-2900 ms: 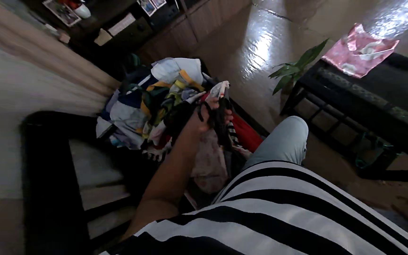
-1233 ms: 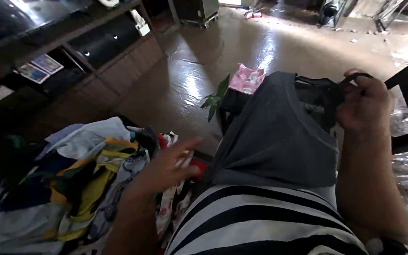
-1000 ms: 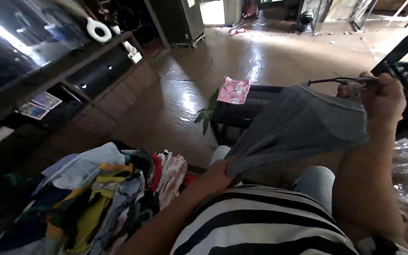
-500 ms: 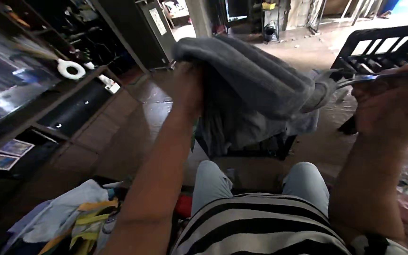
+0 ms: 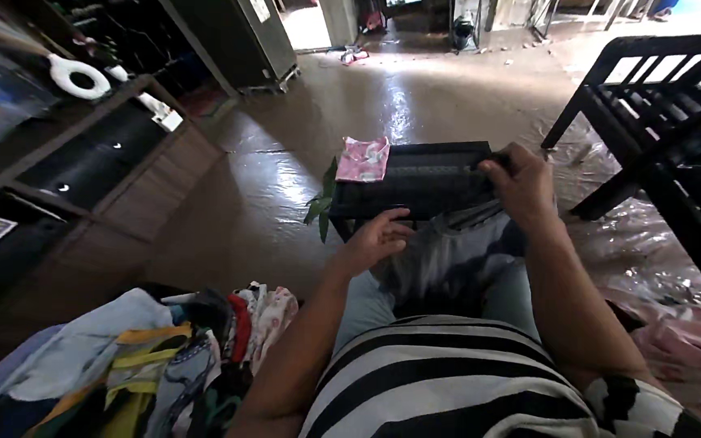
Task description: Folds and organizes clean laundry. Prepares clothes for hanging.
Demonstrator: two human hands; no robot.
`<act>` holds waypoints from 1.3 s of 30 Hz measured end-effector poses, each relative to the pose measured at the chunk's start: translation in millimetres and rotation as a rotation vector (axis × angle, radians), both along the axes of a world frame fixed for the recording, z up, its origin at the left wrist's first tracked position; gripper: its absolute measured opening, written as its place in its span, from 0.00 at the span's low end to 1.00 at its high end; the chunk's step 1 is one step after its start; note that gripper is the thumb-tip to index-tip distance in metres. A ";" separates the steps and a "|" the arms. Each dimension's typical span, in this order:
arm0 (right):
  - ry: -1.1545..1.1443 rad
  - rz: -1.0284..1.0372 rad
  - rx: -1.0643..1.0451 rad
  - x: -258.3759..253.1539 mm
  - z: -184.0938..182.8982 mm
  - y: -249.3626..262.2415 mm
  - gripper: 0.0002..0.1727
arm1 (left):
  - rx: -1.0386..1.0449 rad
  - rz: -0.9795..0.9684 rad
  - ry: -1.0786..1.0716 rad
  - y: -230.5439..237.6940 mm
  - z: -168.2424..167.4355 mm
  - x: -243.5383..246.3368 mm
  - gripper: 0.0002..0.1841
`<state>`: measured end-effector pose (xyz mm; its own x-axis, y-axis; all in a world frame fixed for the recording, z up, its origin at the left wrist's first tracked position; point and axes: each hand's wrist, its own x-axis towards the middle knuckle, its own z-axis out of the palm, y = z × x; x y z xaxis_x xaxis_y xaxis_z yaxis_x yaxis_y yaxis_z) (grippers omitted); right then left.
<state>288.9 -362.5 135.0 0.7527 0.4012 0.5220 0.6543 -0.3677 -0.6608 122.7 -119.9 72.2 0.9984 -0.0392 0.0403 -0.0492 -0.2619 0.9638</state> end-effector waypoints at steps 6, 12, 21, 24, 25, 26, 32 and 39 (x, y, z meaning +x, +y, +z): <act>-0.037 -0.030 0.011 -2.7 11.5 -1.5 0.20 | 0.337 0.235 -0.210 -14.4 -2.0 0.3 0.14; -0.044 -0.049 0.022 -6.2 17.8 -1.0 0.21 | 0.403 0.487 -0.607 -22.0 -18.1 10.0 0.10; 0.065 0.014 0.017 -9.6 16.1 10.9 0.19 | 0.204 0.653 -0.528 -11.8 4.1 4.9 0.11; 0.096 0.053 0.023 -10.3 10.1 17.3 0.17 | 0.146 0.685 -0.576 0.1 9.8 3.7 0.09; 0.134 0.083 0.019 -8.2 7.1 18.2 0.17 | 0.126 0.708 -0.595 5.3 11.8 2.8 0.09; 0.193 0.118 0.021 -3.0 2.0 18.3 0.17 | 0.111 0.743 -0.603 11.7 14.8 0.2 0.10; 0.592 0.137 0.227 40.6 -55.4 14.6 0.16 | -0.214 0.994 -0.633 55.1 19.3 -14.8 0.07; 0.864 0.146 0.727 41.1 -62.6 22.9 0.09 | -0.194 0.892 -0.309 36.4 0.2 -13.7 0.11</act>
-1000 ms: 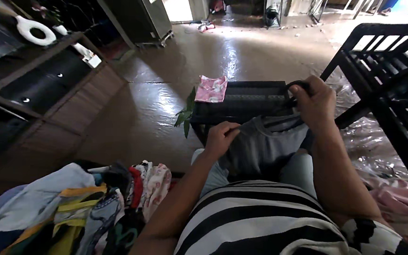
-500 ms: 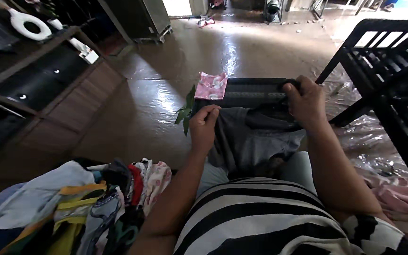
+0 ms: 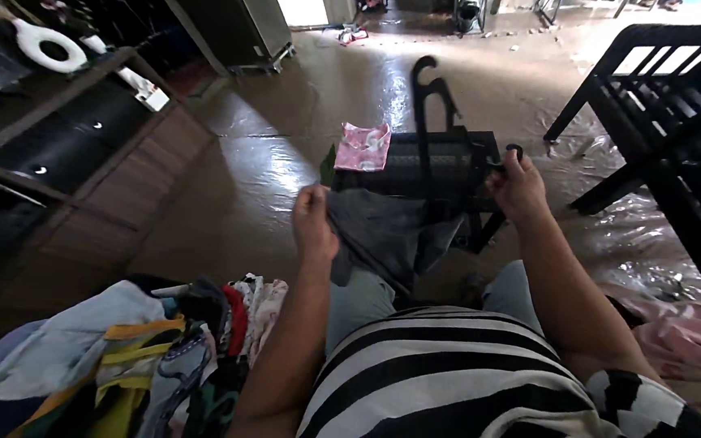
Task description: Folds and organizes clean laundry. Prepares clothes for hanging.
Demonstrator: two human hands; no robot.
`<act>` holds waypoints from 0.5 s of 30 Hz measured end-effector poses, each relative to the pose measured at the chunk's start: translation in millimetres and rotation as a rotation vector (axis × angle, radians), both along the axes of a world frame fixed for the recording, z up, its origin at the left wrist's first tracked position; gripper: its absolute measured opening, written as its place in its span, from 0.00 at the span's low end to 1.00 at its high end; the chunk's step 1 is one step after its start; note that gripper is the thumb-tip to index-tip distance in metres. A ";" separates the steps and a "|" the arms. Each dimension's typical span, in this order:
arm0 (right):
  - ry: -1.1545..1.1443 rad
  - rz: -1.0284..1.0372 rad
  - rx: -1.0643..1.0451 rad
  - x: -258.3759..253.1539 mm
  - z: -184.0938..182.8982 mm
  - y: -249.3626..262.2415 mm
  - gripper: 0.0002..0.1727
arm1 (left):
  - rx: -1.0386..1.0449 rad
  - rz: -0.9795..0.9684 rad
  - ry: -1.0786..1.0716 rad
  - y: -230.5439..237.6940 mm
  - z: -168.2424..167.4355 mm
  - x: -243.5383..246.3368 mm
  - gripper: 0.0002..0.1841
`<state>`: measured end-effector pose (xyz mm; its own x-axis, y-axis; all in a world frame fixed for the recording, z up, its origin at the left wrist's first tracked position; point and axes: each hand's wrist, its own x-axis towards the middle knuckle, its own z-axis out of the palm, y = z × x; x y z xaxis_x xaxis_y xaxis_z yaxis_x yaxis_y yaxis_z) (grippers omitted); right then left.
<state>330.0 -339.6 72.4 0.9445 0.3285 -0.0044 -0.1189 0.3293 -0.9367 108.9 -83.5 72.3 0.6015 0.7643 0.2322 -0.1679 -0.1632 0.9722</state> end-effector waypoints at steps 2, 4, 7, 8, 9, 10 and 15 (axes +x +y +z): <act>-0.049 0.066 0.026 -15.0 9.8 11.7 0.09 | 0.071 -0.199 0.185 -17.1 -19.3 10.3 0.16; -0.120 0.122 0.047 -28.8 19.0 22.1 0.10 | 0.072 -0.414 0.338 -36.2 -35.2 21.4 0.21; -0.188 0.109 0.051 -35.8 28.5 26.3 0.09 | 0.062 -0.695 0.503 -54.9 -48.3 26.6 0.26; -0.185 0.098 0.045 -35.0 29.7 26.2 0.09 | 0.067 -0.769 0.514 -57.0 -50.3 25.7 0.25; -0.176 0.089 0.032 -34.1 28.9 26.4 0.09 | 0.066 -0.831 0.510 -57.0 -51.9 24.0 0.24; -0.172 0.081 0.004 -33.9 25.7 27.7 0.09 | 0.049 -0.866 0.490 -56.3 -53.5 22.2 0.21; -0.193 0.313 -0.343 -45.2 -11.1 42.9 0.17 | -0.215 -0.662 0.413 -52.4 -62.1 21.3 0.15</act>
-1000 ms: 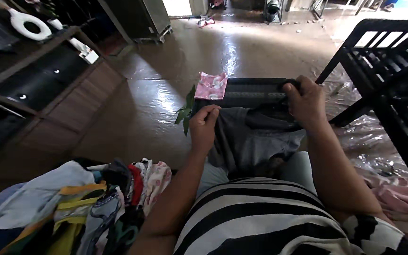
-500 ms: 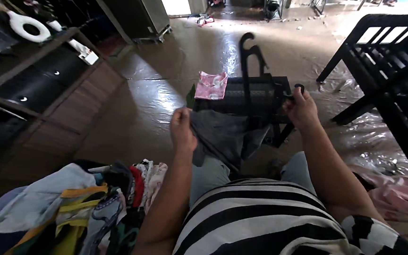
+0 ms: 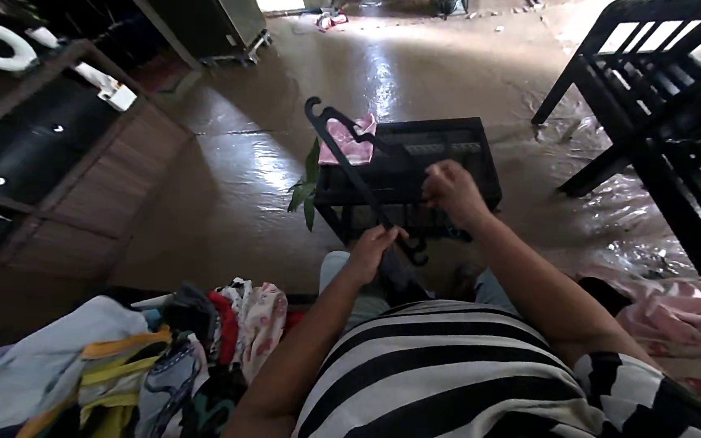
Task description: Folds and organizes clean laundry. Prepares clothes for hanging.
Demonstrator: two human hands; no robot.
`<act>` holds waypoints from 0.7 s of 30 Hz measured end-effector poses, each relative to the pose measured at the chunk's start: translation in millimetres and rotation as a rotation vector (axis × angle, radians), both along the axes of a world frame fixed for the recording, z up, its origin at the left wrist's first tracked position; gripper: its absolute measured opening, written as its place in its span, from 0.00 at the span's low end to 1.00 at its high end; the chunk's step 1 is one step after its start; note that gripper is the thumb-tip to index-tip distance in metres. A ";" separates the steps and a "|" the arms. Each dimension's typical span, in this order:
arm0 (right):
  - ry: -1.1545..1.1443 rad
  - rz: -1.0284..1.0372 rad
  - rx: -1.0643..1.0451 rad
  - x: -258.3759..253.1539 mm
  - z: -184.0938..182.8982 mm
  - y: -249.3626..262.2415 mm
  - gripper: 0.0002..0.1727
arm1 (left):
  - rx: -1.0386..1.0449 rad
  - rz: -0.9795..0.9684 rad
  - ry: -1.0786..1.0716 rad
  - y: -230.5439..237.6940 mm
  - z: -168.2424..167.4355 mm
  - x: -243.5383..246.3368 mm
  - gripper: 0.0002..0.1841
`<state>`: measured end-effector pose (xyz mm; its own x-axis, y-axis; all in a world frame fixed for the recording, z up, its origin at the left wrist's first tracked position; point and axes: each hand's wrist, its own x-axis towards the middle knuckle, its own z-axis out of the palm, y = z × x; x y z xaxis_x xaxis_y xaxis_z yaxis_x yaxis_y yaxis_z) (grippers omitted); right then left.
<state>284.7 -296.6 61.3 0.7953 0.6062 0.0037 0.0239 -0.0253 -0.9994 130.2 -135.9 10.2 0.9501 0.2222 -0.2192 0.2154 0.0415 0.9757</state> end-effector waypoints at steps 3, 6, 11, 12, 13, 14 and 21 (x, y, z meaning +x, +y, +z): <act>-0.014 0.310 -0.238 -18.0 -28.7 9.5 0.18 | -0.055 0.157 0.023 10.6 -5.6 0.0 0.14; 0.029 0.509 -0.352 -26.6 -45.6 20.7 0.17 | -0.043 0.193 0.070 22.2 -15.5 -4.5 0.13; 0.225 0.607 -0.286 -25.8 -60.3 27.2 0.20 | -0.139 0.269 0.065 28.5 -27.4 -9.1 0.13; 0.238 0.602 -0.283 -27.1 -61.6 27.9 0.19 | -0.146 0.280 0.046 29.8 -28.8 -9.0 0.13; 0.214 0.584 -0.289 -28.6 -61.6 27.9 0.19 | -0.146 0.289 0.032 30.7 -29.6 -8.5 0.13; 0.141 0.546 -0.299 -29.9 -61.3 27.4 0.20 | -0.140 0.291 0.025 31.6 -29.9 -8.2 0.13; -0.553 -0.070 -0.306 20.9 -44.8 6.9 0.30 | -0.422 -0.050 -0.058 52.1 -23.6 -25.6 0.17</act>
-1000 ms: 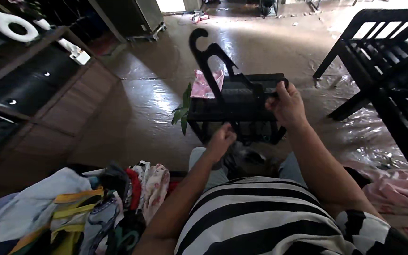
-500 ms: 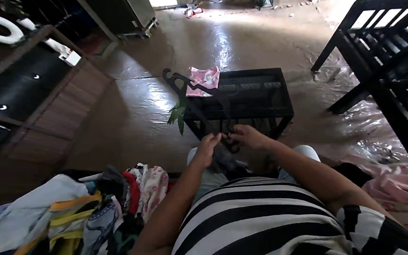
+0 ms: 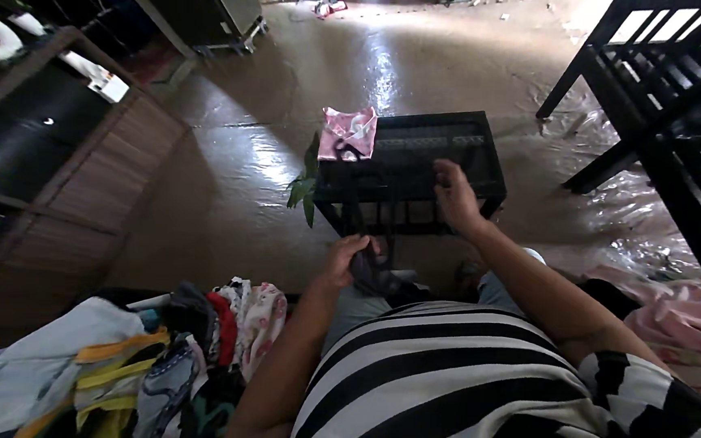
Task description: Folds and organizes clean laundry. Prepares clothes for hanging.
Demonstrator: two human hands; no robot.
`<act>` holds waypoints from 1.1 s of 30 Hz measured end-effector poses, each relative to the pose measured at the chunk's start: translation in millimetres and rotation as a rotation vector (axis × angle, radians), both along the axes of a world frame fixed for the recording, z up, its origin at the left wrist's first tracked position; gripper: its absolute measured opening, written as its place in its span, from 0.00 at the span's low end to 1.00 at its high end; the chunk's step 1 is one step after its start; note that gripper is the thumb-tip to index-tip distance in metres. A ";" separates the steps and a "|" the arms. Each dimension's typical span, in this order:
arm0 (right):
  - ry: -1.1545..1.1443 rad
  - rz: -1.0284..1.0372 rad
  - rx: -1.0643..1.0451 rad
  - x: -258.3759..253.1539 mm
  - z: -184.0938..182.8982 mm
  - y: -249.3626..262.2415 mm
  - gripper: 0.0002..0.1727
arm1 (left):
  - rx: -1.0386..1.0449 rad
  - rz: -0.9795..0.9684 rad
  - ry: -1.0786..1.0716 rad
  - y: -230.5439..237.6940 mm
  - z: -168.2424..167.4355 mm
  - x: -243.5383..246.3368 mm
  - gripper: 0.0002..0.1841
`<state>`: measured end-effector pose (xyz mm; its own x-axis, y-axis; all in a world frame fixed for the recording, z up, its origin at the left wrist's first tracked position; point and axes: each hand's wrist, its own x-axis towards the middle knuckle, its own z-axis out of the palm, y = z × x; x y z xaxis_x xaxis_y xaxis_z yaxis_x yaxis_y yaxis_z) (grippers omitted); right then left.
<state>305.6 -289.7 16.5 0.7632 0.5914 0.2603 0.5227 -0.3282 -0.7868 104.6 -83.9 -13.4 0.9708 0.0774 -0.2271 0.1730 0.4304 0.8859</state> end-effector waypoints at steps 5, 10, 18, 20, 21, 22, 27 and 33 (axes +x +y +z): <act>-0.360 0.029 -0.007 31.5 10.6 -27.2 0.44 | -0.090 -0.295 -0.075 1.0 8.8 -11.0 0.13; -0.373 0.159 -0.112 33.5 2.3 -28.4 0.14 | -0.077 -0.335 -0.079 3.0 4.3 -13.5 0.13; -0.031 0.282 -0.619 50.6 -59.9 -39.5 0.17 | 0.416 0.447 0.288 24.1 -28.6 -16.4 0.21; 0.176 0.333 -0.770 48.7 -86.9 -46.2 0.19 | 0.634 0.642 0.370 19.2 -39.5 -23.9 0.22; 0.271 0.363 -0.821 46.2 -101.8 -49.4 0.20 | 0.741 0.666 0.345 14.3 -43.9 -28.6 0.21; 0.348 0.402 -0.864 45.1 -119.1 -52.3 0.22 | 0.874 0.626 0.281 8.9 -48.1 -33.5 0.20; 0.501 0.422 -0.965 43.0 -170.3 -61.0 0.25 | 1.356 0.459 -0.096 -3.8 -78.8 -31.8 0.18; 0.738 0.190 -0.887 68.6 -180.0 -61.1 0.25 | 1.420 0.465 -0.141 -2.1 -82.2 -24.6 0.16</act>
